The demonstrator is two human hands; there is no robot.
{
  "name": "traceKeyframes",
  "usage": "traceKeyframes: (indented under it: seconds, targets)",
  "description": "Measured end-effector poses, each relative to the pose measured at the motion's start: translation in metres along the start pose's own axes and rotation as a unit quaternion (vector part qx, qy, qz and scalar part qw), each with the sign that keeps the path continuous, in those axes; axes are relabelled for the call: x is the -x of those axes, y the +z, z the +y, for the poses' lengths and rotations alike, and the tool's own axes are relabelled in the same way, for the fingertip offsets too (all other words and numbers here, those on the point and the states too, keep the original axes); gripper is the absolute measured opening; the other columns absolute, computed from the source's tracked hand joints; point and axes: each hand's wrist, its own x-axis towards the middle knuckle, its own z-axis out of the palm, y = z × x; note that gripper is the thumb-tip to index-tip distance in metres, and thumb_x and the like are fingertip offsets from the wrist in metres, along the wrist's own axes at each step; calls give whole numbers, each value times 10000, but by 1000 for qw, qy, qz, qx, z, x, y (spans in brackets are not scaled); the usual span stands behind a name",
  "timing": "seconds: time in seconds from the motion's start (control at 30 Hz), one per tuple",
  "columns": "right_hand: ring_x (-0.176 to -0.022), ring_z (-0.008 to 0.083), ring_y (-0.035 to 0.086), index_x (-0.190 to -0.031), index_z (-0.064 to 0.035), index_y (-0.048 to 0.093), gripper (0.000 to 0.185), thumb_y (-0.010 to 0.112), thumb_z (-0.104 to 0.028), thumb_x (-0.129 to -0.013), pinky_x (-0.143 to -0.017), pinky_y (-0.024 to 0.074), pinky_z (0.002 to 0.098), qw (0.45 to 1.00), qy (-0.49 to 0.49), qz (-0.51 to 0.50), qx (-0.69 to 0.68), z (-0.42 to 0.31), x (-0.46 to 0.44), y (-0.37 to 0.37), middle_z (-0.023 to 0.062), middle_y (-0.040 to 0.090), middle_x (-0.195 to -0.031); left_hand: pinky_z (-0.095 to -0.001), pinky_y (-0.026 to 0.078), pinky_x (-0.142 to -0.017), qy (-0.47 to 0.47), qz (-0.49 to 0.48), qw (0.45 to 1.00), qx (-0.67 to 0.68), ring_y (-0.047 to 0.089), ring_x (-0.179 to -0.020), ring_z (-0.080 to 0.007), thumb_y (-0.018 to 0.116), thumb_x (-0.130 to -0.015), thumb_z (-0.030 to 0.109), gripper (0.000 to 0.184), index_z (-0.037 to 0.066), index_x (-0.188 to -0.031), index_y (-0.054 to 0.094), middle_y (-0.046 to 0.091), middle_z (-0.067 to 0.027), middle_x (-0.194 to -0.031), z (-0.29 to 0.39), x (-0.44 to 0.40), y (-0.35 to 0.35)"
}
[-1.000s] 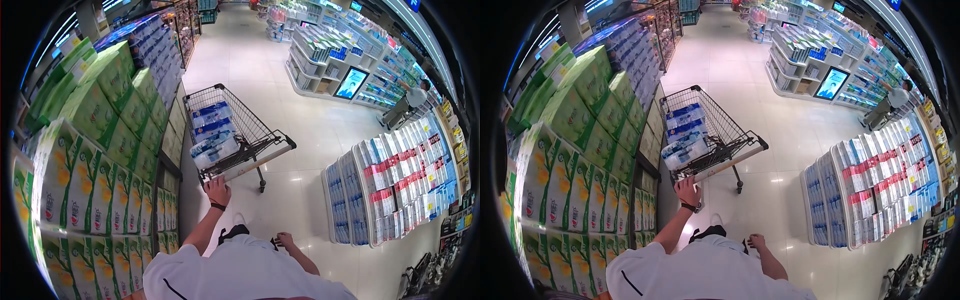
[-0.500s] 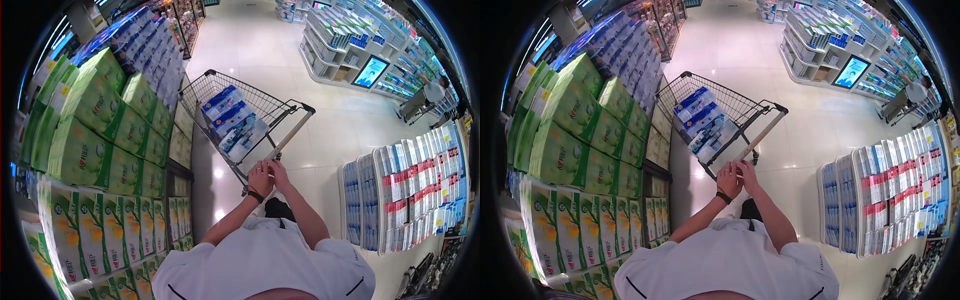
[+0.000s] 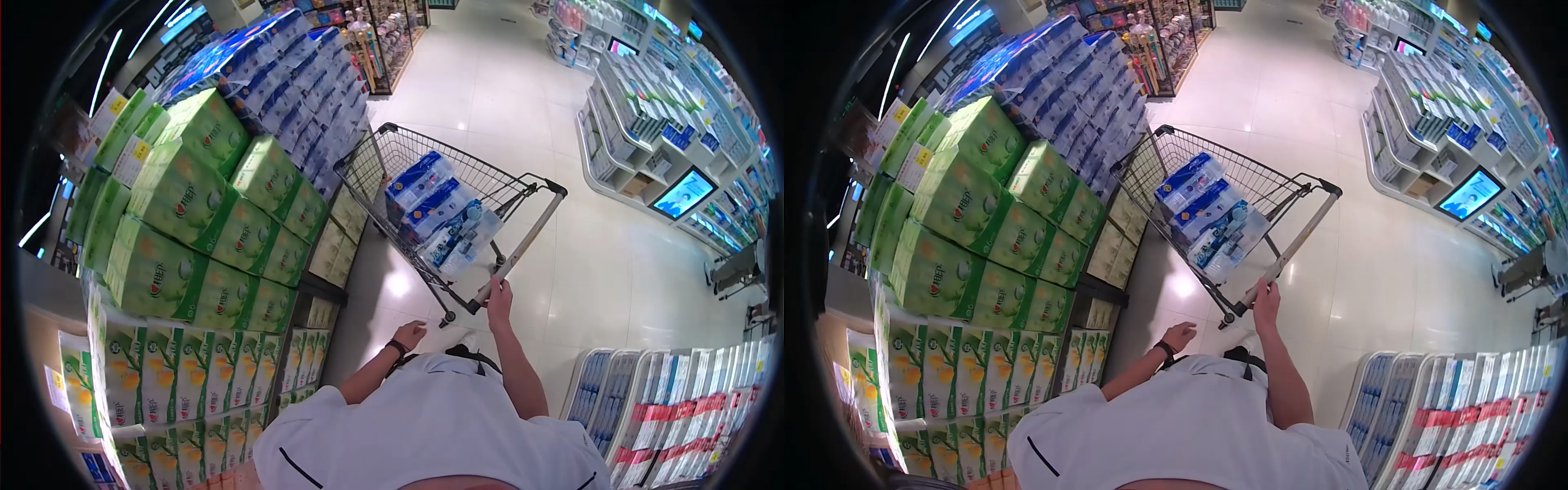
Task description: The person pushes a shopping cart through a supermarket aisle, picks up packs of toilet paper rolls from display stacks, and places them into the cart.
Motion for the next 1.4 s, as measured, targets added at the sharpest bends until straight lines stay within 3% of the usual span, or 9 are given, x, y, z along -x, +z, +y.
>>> traceKeyframes:
  seconds: [0.23,0.47,0.57,0.63,0.83,0.93,1.03,1.1,1.4]
  targets:
    - [-617,126,597,-1200,-2,553,417,509,-382,-1035,-539,479,277,987,-93,64,118,-40,-152,-60,85,634,-748,-478,528,-719,-429,51,887,162,685,-825,-274,616,-921,301,265,82,-1038,706,707,-101,-930,-186,-10,21]
    - [-619,222,673,-1316,-55,501,425,559,-331,-997,-603,544,339,979,-40,113,167,-123,-287,-104,145,673,-865,-420,541,-688,-488,18,847,209,685,-916,-259,635,-936,334,342,106,-1190,640,689,-83,-1075,-167,-22,-9]
    - [-868,355,700,-1342,-49,485,453,586,-211,-931,-818,543,449,846,-171,211,459,-118,-357,-125,204,686,-992,-387,531,-622,-480,9,851,211,688,-852,-241,649,-925,343,353,83,-1163,642,688,-74,-1048,-145,-88,-40]
    - [-995,409,657,-1348,-15,482,483,569,-162,-897,-915,492,491,874,-126,219,415,-141,-378,-125,237,676,-1035,-388,522,-580,-433,33,872,225,668,-735,-205,649,-901,353,333,59,-1052,688,688,-82,-900,-151,-153,-62]
    - [-634,309,685,-1181,51,536,344,554,-81,-865,-527,574,407,850,-84,281,438,-152,-511,-173,214,662,-931,-353,531,-619,-251,107,950,153,648,-709,-151,672,-845,316,296,70,-983,761,708,-84,-801,-72,-336,-175]
    - [-699,381,705,-1196,46,506,316,503,-78,-905,-549,609,420,826,-3,312,470,-177,-541,-162,269,651,-1032,-410,522,-889,-204,68,890,402,627,-1142,-244,573,-854,736,850,84,-1398,523,596,-115,-1357,4,-404,-247]
    - [-863,450,695,-1291,-5,419,376,510,-89,-937,-571,626,478,830,49,326,449,-166,-595,-189,301,612,-1137,-444,545,-906,-199,97,733,643,661,-1080,-285,460,-799,872,964,43,-1279,575,628,-174,-1268,26,-509,-275]
    - [-833,403,695,-1296,-27,416,379,505,-159,-952,-507,619,466,820,55,340,457,-167,-613,-188,244,626,-1109,-428,597,-788,-244,66,796,549,690,-995,-321,560,-881,706,838,-43,-1255,545,651,-209,-1172,77,-505,-297]
    - [-738,396,693,-1192,-71,438,537,674,-422,-862,-521,585,469,746,-10,375,550,-165,-710,-209,233,624,-1048,-526,580,-923,-241,70,652,716,660,-1064,-384,363,-1051,171,296,-9,-1246,495,642,-225,-1163,133,-593,-318]
